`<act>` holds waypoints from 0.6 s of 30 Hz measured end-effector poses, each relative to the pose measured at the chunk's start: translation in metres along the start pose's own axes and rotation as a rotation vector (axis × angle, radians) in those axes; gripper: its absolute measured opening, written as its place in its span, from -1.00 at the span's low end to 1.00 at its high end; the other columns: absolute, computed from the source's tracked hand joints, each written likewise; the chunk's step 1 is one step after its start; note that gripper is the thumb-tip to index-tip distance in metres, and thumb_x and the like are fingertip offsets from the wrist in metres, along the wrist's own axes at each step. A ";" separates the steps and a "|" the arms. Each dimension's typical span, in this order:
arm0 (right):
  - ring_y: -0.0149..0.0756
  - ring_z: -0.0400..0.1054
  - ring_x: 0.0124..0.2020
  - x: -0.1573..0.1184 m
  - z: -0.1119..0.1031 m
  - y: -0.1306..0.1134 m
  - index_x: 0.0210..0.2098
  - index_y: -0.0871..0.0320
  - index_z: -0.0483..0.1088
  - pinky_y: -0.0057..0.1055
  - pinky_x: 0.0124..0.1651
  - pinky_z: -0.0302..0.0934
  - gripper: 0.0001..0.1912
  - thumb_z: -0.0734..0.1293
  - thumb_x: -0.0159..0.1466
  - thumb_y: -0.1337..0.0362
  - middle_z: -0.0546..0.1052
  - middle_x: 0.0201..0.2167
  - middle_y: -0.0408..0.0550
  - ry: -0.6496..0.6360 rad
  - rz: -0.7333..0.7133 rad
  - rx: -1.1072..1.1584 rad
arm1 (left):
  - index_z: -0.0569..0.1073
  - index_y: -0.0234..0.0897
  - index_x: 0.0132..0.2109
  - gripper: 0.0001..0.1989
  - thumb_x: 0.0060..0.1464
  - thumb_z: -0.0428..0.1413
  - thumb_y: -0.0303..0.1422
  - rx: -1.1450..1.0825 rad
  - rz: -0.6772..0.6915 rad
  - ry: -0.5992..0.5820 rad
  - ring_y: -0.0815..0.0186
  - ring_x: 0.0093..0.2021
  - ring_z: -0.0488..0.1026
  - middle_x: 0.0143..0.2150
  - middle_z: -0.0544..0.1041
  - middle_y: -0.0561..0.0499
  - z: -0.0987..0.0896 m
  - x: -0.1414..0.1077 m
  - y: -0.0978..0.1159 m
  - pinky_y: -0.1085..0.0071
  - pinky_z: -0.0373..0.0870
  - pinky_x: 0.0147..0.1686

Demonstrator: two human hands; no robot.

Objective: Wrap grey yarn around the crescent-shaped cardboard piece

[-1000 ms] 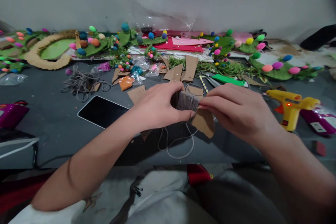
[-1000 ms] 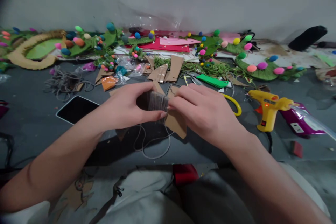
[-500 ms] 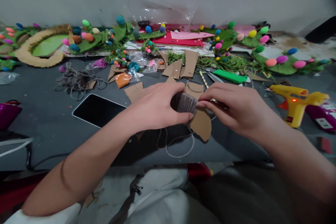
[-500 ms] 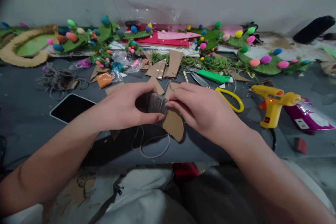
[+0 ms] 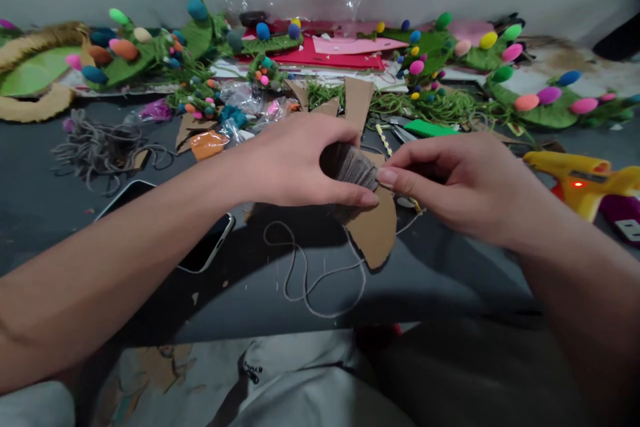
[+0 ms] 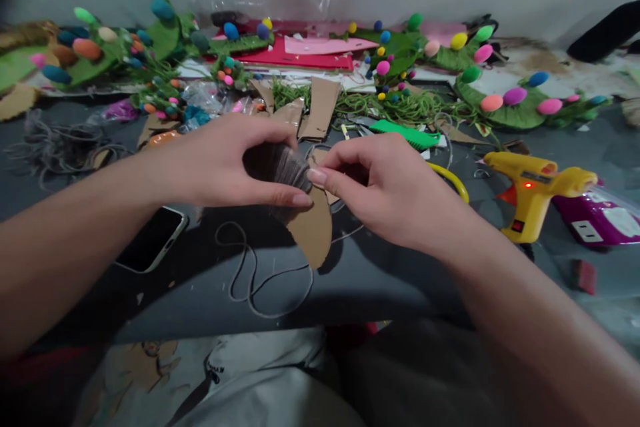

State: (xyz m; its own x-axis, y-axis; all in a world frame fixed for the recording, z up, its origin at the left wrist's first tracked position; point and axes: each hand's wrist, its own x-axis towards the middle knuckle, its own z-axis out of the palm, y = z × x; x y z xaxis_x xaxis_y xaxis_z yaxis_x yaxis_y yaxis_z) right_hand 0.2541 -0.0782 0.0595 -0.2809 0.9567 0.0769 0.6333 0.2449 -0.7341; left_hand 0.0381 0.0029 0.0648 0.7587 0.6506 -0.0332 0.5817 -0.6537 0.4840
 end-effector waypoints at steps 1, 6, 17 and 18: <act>-0.55 -0.05 -0.66 0.000 0.000 0.001 -0.42 0.17 0.55 -0.47 -0.64 -0.14 -0.76 0.41 0.33 0.18 0.20 -0.69 -0.28 -0.004 0.010 0.009 | 0.47 -0.20 -0.24 -0.48 -0.10 0.27 0.15 -0.007 0.008 0.001 0.17 -0.25 0.43 -0.35 0.43 0.02 0.001 0.002 -0.001 0.33 0.20 -0.31; -0.50 0.11 -0.61 0.003 -0.003 0.004 -0.41 0.14 0.56 -0.47 -0.60 0.00 -0.70 0.45 0.29 0.03 0.35 -0.62 -0.21 0.002 0.004 0.095 | 0.48 -0.20 -0.29 -0.51 -0.09 0.31 0.13 -0.149 0.040 -0.003 0.26 -0.34 0.37 -0.40 0.40 0.04 0.000 0.005 -0.007 0.35 0.16 -0.36; -0.37 0.40 -0.39 0.006 0.001 0.009 -0.35 0.13 0.50 -0.45 -0.34 0.33 -0.75 0.38 0.37 0.11 0.54 -0.39 -0.09 0.061 -0.081 0.307 | 0.44 -0.19 -0.38 -0.61 -0.08 0.35 0.00 -0.352 0.120 0.038 0.31 -0.42 0.30 -0.46 0.36 0.08 -0.014 0.004 -0.006 0.36 0.14 -0.42; -0.37 0.40 -0.38 0.006 0.001 0.009 -0.34 0.13 0.50 -0.45 -0.33 0.33 -0.75 0.38 0.37 0.11 0.54 -0.38 -0.09 0.063 -0.087 0.314 | 0.44 -0.19 -0.39 -0.61 -0.08 0.34 -0.01 -0.364 0.127 0.046 0.32 -0.42 0.30 -0.46 0.36 0.08 -0.014 0.005 -0.006 0.36 0.15 -0.43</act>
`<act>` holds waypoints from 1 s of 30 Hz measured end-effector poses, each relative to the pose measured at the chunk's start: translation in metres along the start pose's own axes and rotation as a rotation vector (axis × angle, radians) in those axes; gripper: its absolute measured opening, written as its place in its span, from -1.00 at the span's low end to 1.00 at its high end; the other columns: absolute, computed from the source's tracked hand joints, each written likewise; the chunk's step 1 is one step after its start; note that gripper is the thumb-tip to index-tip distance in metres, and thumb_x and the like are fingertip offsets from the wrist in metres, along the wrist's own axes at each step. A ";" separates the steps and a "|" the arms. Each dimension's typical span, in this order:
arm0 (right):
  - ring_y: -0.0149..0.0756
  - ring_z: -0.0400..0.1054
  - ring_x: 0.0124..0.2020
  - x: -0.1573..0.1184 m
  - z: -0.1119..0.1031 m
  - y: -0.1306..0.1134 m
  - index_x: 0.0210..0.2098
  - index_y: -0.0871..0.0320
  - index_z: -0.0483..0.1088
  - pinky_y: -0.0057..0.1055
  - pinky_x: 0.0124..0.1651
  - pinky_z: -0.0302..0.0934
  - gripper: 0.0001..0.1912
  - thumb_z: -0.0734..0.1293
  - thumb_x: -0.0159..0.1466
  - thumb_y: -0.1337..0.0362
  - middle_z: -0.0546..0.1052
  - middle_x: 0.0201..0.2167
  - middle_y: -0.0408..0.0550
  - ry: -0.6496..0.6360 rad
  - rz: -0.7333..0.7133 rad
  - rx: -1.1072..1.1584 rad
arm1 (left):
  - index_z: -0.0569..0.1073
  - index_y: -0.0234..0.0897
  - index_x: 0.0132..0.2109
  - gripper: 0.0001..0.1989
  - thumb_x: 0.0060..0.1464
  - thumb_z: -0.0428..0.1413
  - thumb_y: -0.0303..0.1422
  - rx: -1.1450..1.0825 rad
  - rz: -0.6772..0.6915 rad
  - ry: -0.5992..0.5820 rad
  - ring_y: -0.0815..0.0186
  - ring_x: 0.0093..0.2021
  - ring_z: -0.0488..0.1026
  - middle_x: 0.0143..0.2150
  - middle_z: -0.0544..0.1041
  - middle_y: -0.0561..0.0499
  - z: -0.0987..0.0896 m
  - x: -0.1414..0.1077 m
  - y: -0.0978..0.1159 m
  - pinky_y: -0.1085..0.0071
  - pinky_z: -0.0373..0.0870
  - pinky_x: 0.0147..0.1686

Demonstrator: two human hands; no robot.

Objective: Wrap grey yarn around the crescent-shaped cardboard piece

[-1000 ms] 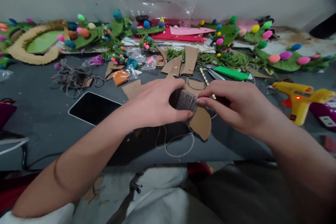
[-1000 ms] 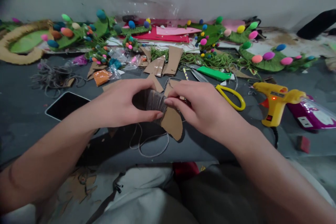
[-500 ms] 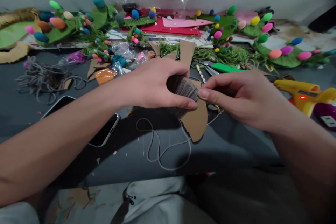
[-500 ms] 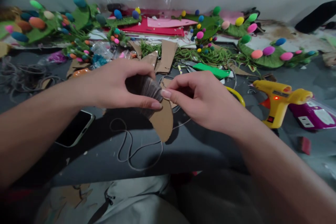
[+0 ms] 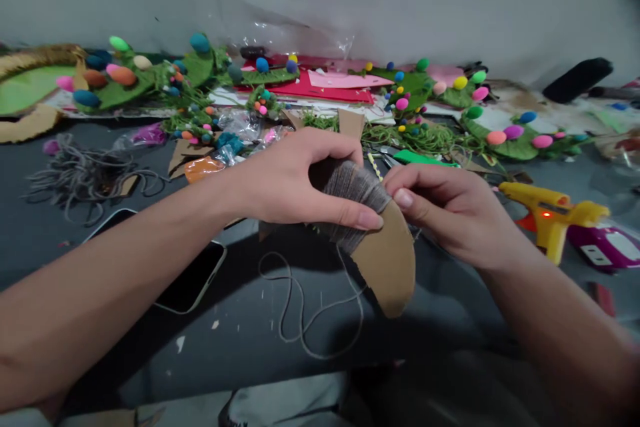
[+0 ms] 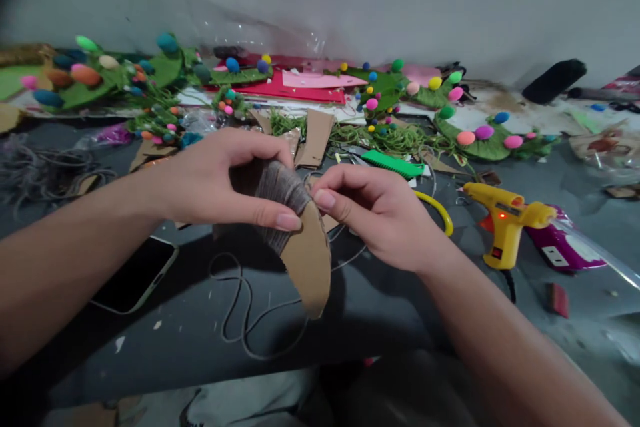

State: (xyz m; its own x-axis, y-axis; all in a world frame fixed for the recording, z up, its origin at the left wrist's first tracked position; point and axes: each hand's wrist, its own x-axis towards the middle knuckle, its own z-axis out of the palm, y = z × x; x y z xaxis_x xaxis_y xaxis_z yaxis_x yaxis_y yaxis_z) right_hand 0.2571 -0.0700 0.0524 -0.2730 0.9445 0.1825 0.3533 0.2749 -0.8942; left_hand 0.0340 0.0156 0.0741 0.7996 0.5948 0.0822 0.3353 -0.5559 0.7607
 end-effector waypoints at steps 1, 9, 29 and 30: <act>-0.37 0.40 -0.37 0.000 0.001 0.000 -0.33 0.14 0.50 -0.45 -0.32 0.34 -0.75 0.37 0.38 0.11 0.54 -0.38 -0.08 0.006 -0.003 0.007 | 0.44 -0.19 -0.39 -0.61 -0.09 0.35 -0.01 -0.013 0.004 0.008 0.32 -0.42 0.30 -0.47 0.35 0.09 0.000 0.000 -0.001 0.36 0.15 -0.43; -0.32 0.43 -0.42 -0.005 0.025 0.008 -0.32 0.08 0.44 -0.43 -0.42 0.34 -0.78 0.45 0.28 0.08 0.54 -0.40 -0.13 0.163 -0.066 0.086 | 0.41 -0.20 -0.37 -0.61 -0.07 0.34 -0.03 -0.162 -0.061 0.207 0.32 -0.36 0.39 -0.41 0.39 0.07 0.005 0.004 -0.005 0.39 0.28 -0.44; -0.34 0.52 -0.43 -0.030 0.063 0.007 -0.17 0.14 0.57 -0.43 -0.34 0.37 -0.85 0.33 0.38 0.28 0.65 -0.39 -0.11 0.304 0.020 -0.381 | 0.39 -0.21 -0.37 -0.53 0.03 0.23 0.12 0.074 -0.177 0.498 0.27 -0.33 0.34 -0.39 0.44 0.03 0.010 0.010 -0.016 0.31 0.21 -0.40; -0.33 0.53 -0.43 -0.030 0.063 0.008 -0.16 0.14 0.56 -0.43 -0.35 0.36 -0.84 0.32 0.38 0.29 0.65 -0.39 -0.10 0.286 0.012 -0.415 | 0.37 -0.20 -0.38 -0.51 0.03 0.22 0.14 0.099 -0.183 0.499 0.27 -0.34 0.33 -0.39 0.43 0.02 0.011 0.010 -0.016 0.30 0.19 -0.40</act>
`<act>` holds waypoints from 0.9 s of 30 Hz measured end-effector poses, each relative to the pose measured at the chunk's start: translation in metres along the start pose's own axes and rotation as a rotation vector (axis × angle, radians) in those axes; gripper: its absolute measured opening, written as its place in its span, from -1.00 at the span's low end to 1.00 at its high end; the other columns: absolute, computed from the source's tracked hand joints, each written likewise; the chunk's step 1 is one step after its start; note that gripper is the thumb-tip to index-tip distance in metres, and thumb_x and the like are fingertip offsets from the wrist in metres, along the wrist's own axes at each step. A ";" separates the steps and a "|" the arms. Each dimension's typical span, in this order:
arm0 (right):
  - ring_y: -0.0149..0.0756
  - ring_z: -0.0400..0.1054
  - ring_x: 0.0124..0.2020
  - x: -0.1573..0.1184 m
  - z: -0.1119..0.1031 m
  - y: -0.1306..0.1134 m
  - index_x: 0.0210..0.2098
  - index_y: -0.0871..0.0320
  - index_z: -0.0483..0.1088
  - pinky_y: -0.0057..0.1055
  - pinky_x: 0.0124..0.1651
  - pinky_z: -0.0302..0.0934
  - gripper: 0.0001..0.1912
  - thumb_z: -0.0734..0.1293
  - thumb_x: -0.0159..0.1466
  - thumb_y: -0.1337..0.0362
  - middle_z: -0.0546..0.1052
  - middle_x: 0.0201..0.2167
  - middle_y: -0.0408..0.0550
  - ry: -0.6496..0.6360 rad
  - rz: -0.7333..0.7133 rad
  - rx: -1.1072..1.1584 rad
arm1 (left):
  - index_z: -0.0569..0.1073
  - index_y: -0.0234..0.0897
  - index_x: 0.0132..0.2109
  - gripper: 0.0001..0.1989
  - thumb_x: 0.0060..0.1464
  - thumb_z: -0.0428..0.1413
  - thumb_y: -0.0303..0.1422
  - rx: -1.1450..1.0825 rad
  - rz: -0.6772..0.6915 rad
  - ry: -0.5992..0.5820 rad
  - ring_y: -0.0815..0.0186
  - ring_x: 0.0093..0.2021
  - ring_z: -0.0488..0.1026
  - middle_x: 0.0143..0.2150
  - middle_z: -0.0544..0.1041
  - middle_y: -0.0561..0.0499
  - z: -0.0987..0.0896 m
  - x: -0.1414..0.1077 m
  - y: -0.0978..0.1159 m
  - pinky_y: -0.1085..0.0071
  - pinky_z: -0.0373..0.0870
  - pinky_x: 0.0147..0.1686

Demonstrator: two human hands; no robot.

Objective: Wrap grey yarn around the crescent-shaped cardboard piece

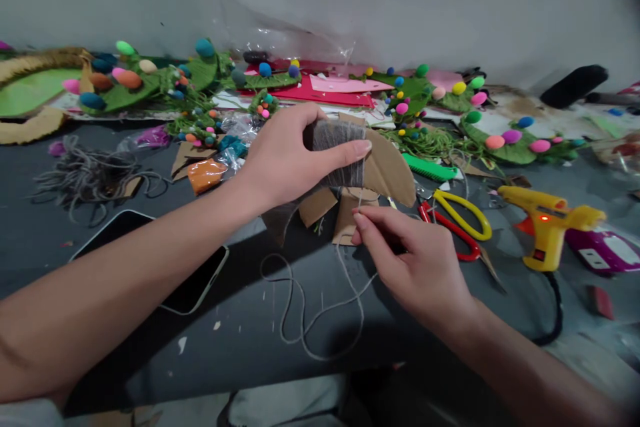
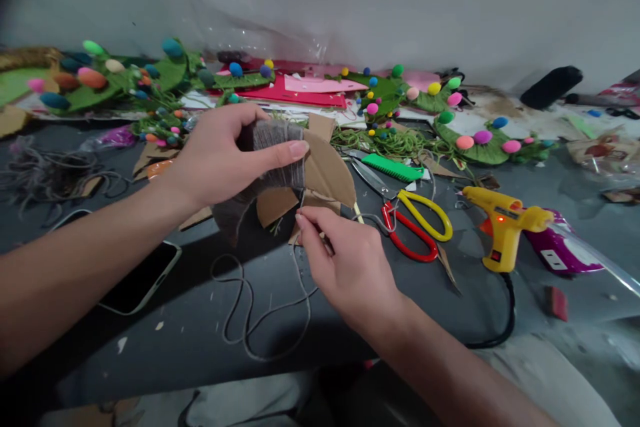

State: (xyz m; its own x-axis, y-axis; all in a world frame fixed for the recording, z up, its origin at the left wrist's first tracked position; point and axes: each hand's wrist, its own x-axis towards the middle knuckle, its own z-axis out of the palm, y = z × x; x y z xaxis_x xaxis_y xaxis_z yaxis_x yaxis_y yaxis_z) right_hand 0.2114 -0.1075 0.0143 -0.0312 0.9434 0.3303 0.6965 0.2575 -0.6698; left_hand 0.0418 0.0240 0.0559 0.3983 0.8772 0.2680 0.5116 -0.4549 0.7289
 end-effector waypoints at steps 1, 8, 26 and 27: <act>-0.32 0.53 -0.43 0.001 0.000 0.000 -0.17 0.14 0.55 -0.44 -0.37 0.35 -0.84 0.31 0.38 0.29 0.65 -0.38 -0.09 -0.006 -0.024 -0.033 | 0.36 -0.20 -0.38 -0.50 0.03 0.21 0.16 0.021 -0.001 -0.001 0.26 -0.33 0.33 -0.39 0.43 0.02 0.000 0.000 0.000 0.30 0.18 -0.41; -0.36 0.50 -0.46 0.004 -0.012 -0.008 -0.27 0.11 0.50 -0.45 -0.43 0.26 -0.85 0.28 0.39 0.32 0.64 -0.39 -0.12 -0.016 -0.120 -0.214 | 0.37 -0.16 -0.33 -0.54 0.00 0.23 0.13 0.094 0.012 -0.026 0.16 -0.22 0.38 -0.35 0.42 -0.01 0.001 -0.002 -0.003 0.28 0.17 -0.34; -0.26 0.36 -0.37 0.029 -0.058 0.014 -0.18 0.20 0.49 -0.32 -0.33 0.16 -0.86 0.29 0.42 0.32 0.52 -0.37 -0.02 -0.109 -0.566 -0.573 | 0.41 -0.21 -0.28 -0.47 0.00 0.20 0.19 0.268 0.147 -0.474 0.23 -0.34 0.35 -0.28 0.47 -0.02 -0.002 -0.005 0.008 0.35 0.07 -0.40; -0.27 0.36 -0.37 0.030 -0.058 0.015 -0.18 0.20 0.49 -0.32 -0.32 0.16 -0.87 0.29 0.42 0.32 0.52 -0.37 -0.02 -0.107 -0.567 -0.571 | 0.41 -0.21 -0.27 -0.47 0.00 0.21 0.18 0.255 0.147 -0.485 0.24 -0.33 0.35 -0.27 0.47 -0.02 -0.002 -0.005 0.008 0.35 0.08 -0.39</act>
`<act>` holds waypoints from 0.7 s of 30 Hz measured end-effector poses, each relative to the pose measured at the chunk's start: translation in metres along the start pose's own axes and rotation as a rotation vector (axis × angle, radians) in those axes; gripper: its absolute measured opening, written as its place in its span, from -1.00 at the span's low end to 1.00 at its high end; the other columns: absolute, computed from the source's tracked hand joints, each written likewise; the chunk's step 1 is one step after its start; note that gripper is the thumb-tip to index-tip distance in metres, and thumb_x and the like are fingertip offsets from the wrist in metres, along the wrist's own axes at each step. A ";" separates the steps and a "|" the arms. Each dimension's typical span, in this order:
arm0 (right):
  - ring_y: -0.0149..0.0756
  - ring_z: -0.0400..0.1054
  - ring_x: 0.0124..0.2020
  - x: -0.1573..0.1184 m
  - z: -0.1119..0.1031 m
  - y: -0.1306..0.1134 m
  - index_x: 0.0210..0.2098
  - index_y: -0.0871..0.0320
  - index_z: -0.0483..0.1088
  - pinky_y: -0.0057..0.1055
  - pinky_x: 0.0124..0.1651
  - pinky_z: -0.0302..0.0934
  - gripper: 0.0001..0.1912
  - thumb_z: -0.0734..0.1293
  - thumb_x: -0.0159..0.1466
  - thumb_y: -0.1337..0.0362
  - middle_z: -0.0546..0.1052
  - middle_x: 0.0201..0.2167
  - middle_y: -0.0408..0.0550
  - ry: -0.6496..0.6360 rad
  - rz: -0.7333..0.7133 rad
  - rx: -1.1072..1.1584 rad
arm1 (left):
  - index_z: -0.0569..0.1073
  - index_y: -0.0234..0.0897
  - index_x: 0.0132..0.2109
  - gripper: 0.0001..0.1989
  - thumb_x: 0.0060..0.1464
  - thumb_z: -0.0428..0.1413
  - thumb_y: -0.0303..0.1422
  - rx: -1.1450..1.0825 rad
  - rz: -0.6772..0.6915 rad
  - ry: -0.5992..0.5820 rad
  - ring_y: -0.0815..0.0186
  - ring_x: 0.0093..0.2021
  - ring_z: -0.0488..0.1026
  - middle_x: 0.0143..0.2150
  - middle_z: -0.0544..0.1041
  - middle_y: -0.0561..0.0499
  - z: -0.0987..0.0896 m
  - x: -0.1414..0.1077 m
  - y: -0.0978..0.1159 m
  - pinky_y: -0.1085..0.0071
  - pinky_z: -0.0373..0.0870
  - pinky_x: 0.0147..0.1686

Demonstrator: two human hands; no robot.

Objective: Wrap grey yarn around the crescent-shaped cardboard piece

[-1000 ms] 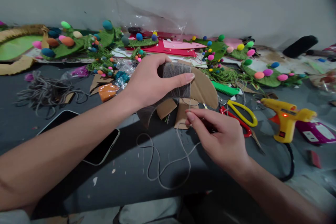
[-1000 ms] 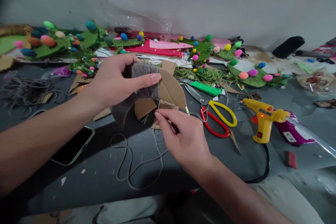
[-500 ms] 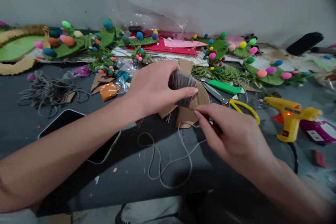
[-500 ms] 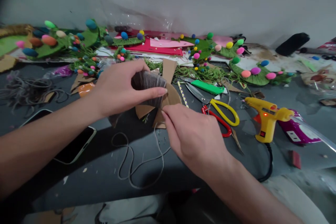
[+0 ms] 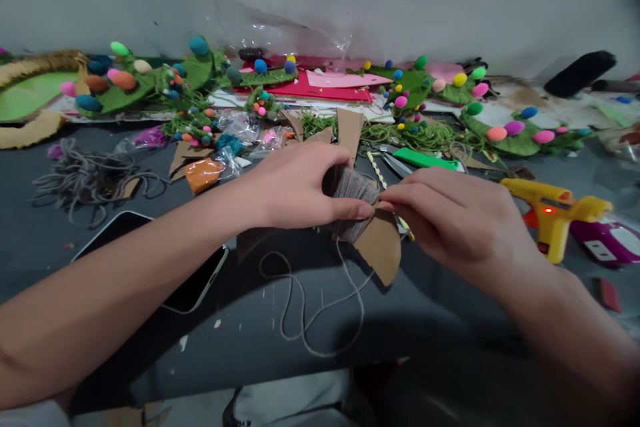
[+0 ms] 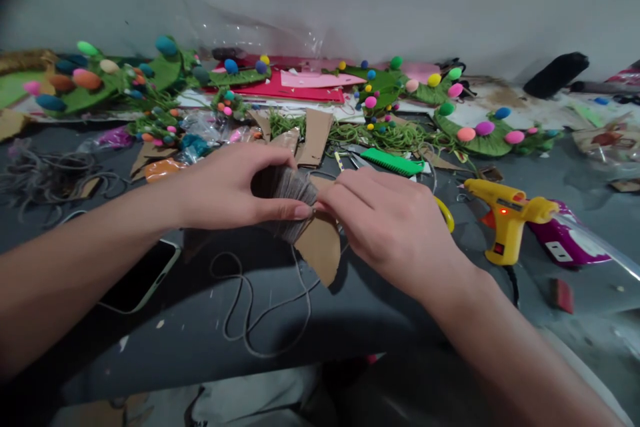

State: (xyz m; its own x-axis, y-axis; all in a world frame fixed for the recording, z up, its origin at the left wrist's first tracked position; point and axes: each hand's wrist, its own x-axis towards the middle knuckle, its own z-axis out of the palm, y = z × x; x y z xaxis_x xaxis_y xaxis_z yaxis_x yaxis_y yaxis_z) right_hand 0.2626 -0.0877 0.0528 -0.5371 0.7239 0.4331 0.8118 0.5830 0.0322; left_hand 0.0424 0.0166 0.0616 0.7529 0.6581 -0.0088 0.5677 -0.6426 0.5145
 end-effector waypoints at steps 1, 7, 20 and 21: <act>-0.27 0.37 -0.37 0.000 0.001 0.001 -0.17 0.19 0.49 -0.33 -0.32 0.17 -0.87 0.29 0.42 0.32 0.52 -0.37 -0.02 0.006 0.000 0.000 | 0.41 -0.22 -0.26 -0.48 0.00 0.21 0.18 -0.011 0.005 -0.012 0.24 -0.33 0.36 -0.27 0.47 -0.01 0.000 0.000 0.000 0.36 0.09 -0.39; -0.29 0.36 -0.39 0.000 0.005 0.007 -0.16 0.17 0.47 -0.35 -0.35 0.15 -0.88 0.30 0.41 0.30 0.51 -0.37 -0.05 0.019 0.003 0.034 | 0.41 -0.23 -0.27 -0.47 0.01 0.22 0.17 -0.034 0.037 -0.060 0.25 -0.30 0.35 -0.30 0.45 0.01 -0.002 0.000 -0.001 0.35 0.10 -0.39; -0.35 0.40 -0.39 0.000 0.007 0.009 -0.21 0.11 0.46 -0.40 -0.32 0.20 -0.94 0.33 0.40 0.30 0.54 -0.37 -0.11 0.085 0.185 0.341 | 0.47 -0.25 -0.32 -0.53 -0.01 0.27 0.10 -0.169 0.090 -0.044 0.34 -0.38 0.29 -0.42 0.35 0.09 -0.001 -0.002 0.003 0.39 0.09 -0.44; -0.36 0.40 -0.39 -0.001 0.008 0.009 -0.22 0.11 0.46 -0.41 -0.31 0.20 -0.93 0.33 0.40 0.30 0.55 -0.36 -0.11 0.096 0.212 0.375 | 0.47 -0.25 -0.32 -0.54 -0.01 0.28 0.09 -0.183 0.101 -0.034 0.34 -0.38 0.29 -0.42 0.35 0.09 -0.001 -0.002 0.003 0.40 0.10 -0.43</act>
State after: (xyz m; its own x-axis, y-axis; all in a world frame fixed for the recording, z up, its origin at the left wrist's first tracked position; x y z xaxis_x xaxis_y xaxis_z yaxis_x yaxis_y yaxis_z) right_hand 0.2679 -0.0801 0.0454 -0.3291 0.8147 0.4774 0.7528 0.5316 -0.3882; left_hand 0.0419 0.0135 0.0643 0.8154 0.5784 0.0228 0.4215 -0.6203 0.6615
